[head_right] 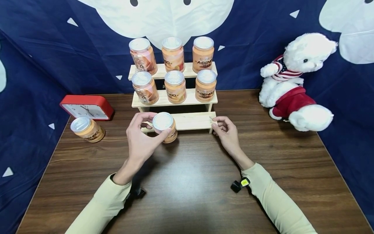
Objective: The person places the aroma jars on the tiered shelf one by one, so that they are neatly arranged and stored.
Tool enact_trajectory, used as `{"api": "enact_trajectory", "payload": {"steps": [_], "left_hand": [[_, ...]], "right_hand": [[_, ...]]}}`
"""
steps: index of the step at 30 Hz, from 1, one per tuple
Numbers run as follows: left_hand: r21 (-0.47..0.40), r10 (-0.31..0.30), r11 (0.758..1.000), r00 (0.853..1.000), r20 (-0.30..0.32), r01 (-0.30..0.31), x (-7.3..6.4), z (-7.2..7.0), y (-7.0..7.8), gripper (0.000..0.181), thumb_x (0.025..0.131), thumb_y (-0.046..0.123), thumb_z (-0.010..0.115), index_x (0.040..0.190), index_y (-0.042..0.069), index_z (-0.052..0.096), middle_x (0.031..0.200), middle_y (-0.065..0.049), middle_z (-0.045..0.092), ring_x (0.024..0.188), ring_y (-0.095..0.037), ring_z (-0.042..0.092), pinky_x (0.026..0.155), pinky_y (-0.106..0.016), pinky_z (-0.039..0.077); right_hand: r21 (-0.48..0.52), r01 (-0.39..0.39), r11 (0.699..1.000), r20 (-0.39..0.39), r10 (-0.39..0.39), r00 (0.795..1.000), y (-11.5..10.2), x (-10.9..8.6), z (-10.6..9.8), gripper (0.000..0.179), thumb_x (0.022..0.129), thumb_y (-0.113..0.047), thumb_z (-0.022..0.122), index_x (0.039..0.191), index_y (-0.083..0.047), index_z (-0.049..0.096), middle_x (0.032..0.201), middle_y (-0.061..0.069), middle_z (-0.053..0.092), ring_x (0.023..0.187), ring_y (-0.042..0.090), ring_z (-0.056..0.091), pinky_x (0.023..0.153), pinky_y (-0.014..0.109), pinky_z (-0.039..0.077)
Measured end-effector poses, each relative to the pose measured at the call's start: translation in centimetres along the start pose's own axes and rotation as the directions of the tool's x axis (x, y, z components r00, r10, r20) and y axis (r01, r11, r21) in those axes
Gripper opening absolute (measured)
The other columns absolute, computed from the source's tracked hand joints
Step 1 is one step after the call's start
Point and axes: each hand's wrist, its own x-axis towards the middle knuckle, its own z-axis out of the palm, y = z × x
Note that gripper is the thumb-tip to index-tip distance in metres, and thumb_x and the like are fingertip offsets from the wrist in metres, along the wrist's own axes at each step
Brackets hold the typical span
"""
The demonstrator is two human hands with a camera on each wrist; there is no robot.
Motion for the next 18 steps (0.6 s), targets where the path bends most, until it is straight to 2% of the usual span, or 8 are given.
{"api": "enact_trajectory", "payload": {"steps": [10, 18], "left_hand": [[-0.011, -0.007, 1.000, 0.998, 0.061, 0.008, -0.1, 2.4, 0.6, 0.057, 0.074, 0.038, 0.100, 0.116, 0.010, 0.076, 0.112, -0.002, 0.070, 0.099, -0.019, 0.064, 0.077, -0.031, 0.053], [-0.031, 0.005, 1.000, 0.996, 0.084, -0.002, -0.2, 4.2, 0.7, 0.059, 0.074, 0.040, 0.099, 0.118, 0.010, 0.075, 0.113, -0.003, 0.070, 0.101, -0.017, 0.064, 0.078, -0.033, 0.054]], "right_hand": [[-0.004, 0.000, 1.000, -0.001, 0.000, 1.000, 0.0, 0.0, 0.0, 0.024, 0.104, 0.009, 0.069, 0.126, 0.015, 0.064, 0.087, -0.006, 0.070, 0.070, 0.008, 0.067, 0.067, 0.018, 0.056], [-0.004, 0.003, 1.000, 0.002, -0.003, 1.000, 0.0, 0.0, 0.0, 0.024, 0.104, 0.008, 0.069, 0.126, 0.016, 0.064, 0.088, -0.006, 0.070, 0.071, 0.008, 0.067, 0.067, 0.019, 0.057]]}}
